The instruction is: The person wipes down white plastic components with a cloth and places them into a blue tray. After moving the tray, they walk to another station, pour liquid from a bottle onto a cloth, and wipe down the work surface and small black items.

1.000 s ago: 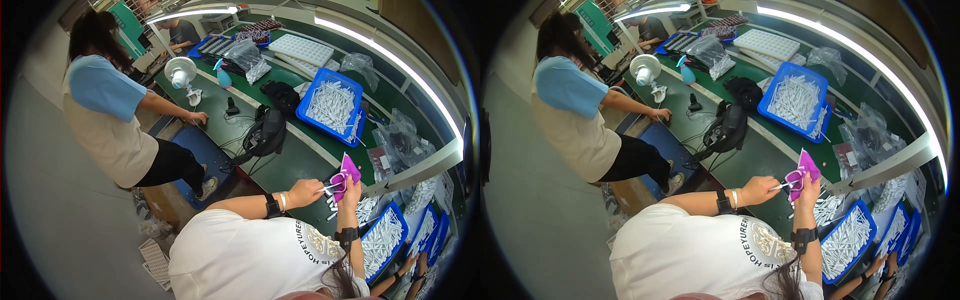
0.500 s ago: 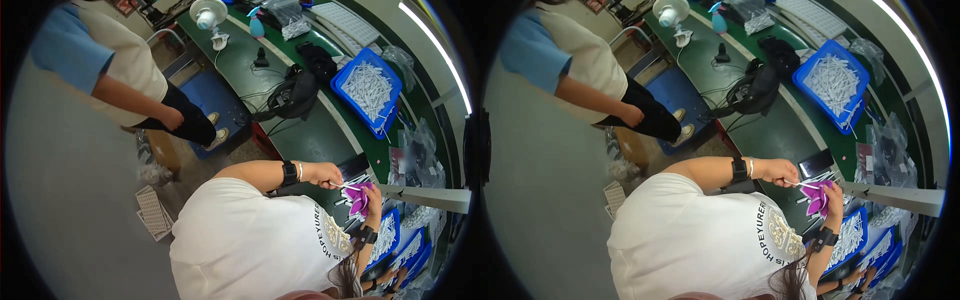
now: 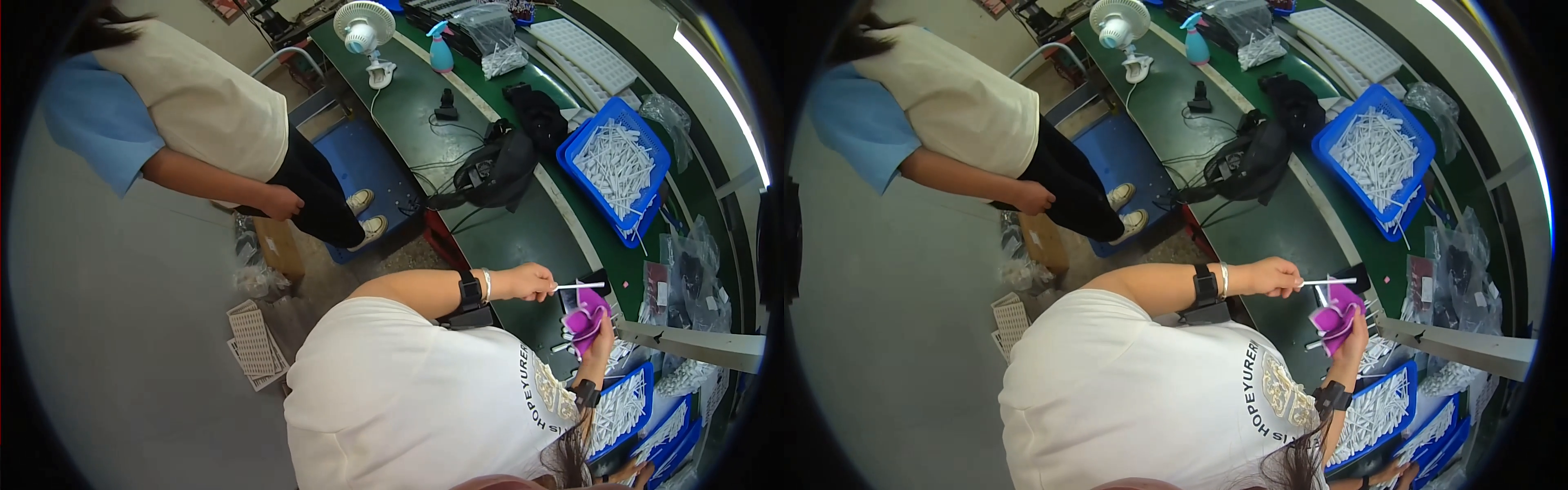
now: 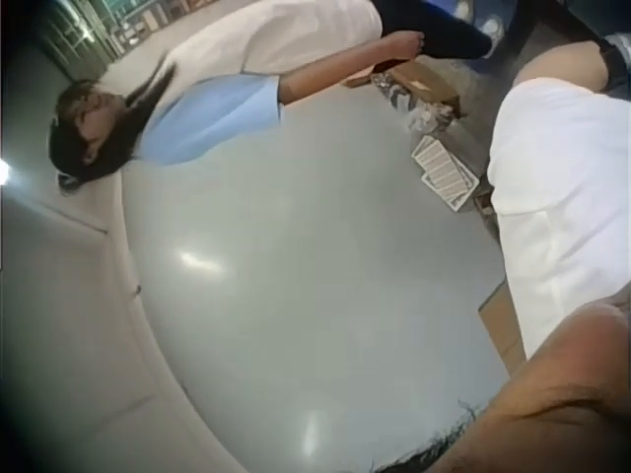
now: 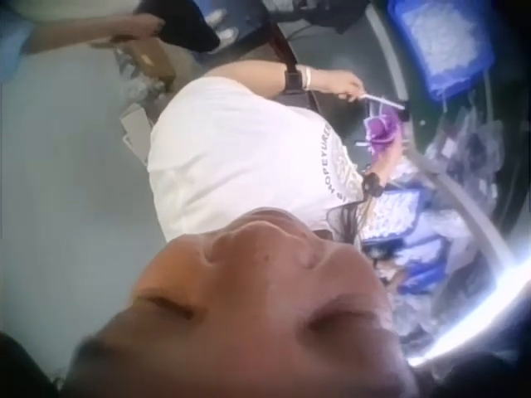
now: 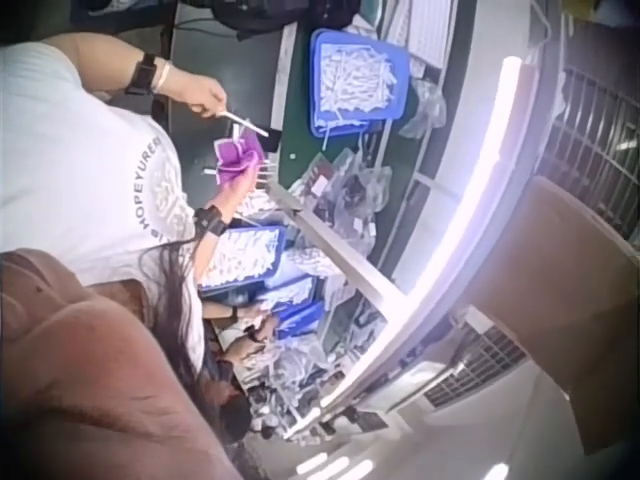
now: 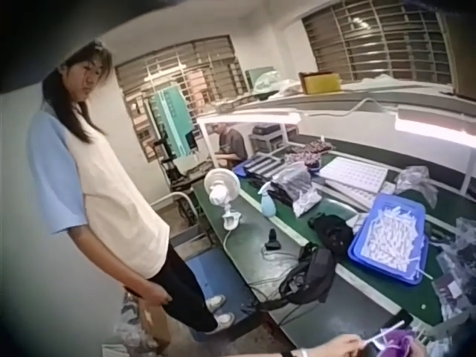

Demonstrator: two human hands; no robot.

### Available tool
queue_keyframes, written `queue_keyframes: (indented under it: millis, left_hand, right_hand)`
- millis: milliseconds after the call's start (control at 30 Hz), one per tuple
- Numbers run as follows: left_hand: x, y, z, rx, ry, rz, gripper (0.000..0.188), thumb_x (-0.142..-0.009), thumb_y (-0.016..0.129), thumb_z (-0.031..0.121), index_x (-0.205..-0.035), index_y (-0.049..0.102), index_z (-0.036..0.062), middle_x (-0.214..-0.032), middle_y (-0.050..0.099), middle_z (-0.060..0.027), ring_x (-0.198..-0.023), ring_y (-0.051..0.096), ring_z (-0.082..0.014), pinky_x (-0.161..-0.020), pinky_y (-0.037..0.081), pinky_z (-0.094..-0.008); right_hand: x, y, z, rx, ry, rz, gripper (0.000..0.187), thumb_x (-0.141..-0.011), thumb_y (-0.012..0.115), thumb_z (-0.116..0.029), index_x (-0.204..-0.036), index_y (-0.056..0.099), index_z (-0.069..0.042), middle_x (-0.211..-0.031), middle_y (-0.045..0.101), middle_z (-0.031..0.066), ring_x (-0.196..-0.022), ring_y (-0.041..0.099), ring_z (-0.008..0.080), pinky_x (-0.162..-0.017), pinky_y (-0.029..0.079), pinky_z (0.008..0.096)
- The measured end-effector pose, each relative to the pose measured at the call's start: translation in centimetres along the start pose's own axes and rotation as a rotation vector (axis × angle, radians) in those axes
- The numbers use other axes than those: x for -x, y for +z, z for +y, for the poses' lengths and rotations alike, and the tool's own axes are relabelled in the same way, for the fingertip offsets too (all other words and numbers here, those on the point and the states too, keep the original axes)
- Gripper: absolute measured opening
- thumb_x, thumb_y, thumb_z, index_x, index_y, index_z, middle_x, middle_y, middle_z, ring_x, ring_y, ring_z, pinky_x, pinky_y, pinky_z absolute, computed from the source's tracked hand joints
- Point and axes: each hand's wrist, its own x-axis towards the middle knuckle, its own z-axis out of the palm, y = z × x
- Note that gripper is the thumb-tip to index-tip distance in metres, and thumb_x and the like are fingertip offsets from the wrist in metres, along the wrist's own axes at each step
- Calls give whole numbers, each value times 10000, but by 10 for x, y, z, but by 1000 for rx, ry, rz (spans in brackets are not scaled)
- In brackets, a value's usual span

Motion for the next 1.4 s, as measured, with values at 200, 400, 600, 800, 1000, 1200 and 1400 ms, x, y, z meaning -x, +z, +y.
queue_keyframes:
  millis: [200,400,600,800,1000,1200,1400]
  left_hand:
    - [-19,36,-20,-256,272,168,223,-816,501,206,-762,573,2,-695,594,-146,-629,581,-235,-581,442,-352]
    - [-6,37,23,-737,414,75,211,-826,512,198,-796,559,-6,-665,575,-121,-592,556,-218,-560,425,-352]
    - [-2,24,60,-316,447,338,226,-833,535,219,-774,557,2,-636,561,-87,-557,529,-161,-531,411,-297]
    - [-3,40,33,88,318,221,203,-859,529,207,-773,555,25,-597,519,-10,-519,447,-68,-485,366,-214]
    - [2,43,52,320,330,388,84,-827,526,99,-772,561,46,-616,521,-2,-526,451,-50,-456,350,-188]
    - [-11,-27,74,444,400,513,227,-890,502,188,-726,532,35,-529,439,13,-427,362,-40,-398,279,-166]
    - [-17,13,52,374,332,457,206,-873,535,171,-723,527,29,-535,455,8,-429,383,-38,-397,288,-169]
  right_hand:
    - [39,85,26,48,22,-183,251,-913,437,-199,-1069,512,-17,-929,596,77,-821,582,169,-697,485,277]
    - [10,65,33,132,-172,-137,245,-908,449,-168,-1106,509,-37,-930,588,59,-813,561,134,-706,447,253]
    - [32,56,31,808,-536,-237,218,-905,444,-155,-1062,514,-21,-843,565,17,-715,520,78,-626,425,213]
    - [69,71,26,323,-127,-337,245,-896,454,-149,-1082,502,2,-846,564,5,-714,521,72,-624,425,203]
    - [68,76,6,263,-22,-299,252,-885,483,-158,-1077,507,2,-886,580,13,-747,536,72,-651,441,200]
    - [49,40,1,420,-74,-200,258,-905,459,-228,-1052,525,-26,-870,575,17,-761,546,80,-672,443,209]
    - [28,86,-1,692,-418,-376,345,-928,385,-279,-1130,499,-24,-983,580,73,-866,558,144,-769,448,274]
